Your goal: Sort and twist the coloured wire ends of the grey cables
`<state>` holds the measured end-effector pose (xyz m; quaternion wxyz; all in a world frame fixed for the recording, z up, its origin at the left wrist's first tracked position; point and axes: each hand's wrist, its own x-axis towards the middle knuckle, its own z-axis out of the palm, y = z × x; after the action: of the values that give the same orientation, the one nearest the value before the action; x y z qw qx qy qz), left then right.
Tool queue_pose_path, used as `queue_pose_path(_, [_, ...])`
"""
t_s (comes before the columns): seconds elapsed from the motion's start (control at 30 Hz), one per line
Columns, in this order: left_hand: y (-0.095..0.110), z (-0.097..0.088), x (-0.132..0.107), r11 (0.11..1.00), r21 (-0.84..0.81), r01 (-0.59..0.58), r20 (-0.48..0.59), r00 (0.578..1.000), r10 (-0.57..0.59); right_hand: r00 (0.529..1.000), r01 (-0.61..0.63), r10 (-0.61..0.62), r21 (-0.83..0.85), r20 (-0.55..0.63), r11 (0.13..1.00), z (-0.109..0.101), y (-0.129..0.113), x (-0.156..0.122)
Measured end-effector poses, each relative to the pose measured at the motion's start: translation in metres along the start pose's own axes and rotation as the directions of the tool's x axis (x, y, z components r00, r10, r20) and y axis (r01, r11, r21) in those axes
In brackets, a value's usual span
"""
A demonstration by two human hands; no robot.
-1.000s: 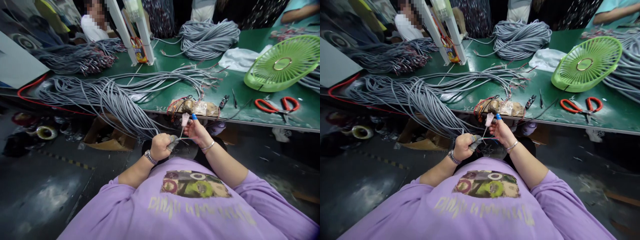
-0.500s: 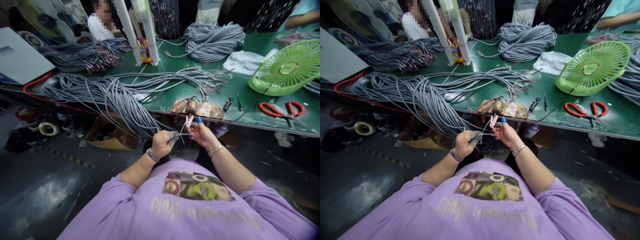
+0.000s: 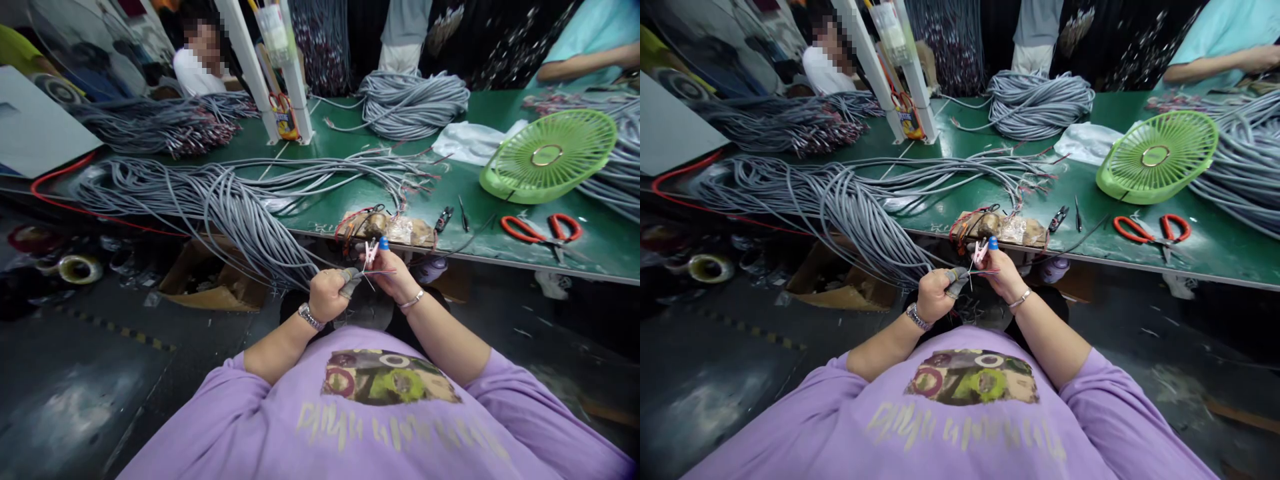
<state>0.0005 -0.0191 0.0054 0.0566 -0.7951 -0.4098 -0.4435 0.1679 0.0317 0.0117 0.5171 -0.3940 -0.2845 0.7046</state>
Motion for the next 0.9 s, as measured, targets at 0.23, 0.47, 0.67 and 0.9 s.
queue_pose_path(0.23, [-0.001,0.007,-0.009,0.999,-0.042,-0.012,0.046,0.999,0.014,0.991,-0.127,0.131,0.197,-0.005,0.972,0.007,-0.002,0.004])
queue_pose_path(0.47, [0.000,0.002,-0.015,0.999,-0.036,0.003,0.105,0.994,0.000,0.990,-0.136,0.127,0.175,0.063,0.975,0.001,0.004,0.004])
queue_pose_path(0.67, [0.002,-0.009,-0.033,0.999,-0.053,-0.012,0.130,0.991,0.019,0.983,-0.156,0.142,0.120,0.117,0.980,-0.024,0.006,-0.003])
queue_pose_path(0.9, [-0.021,-0.002,-0.065,0.970,-0.041,0.238,0.680,0.718,-0.148,0.998,0.050,-0.040,-0.233,0.048,0.971,-0.055,0.004,-0.021])
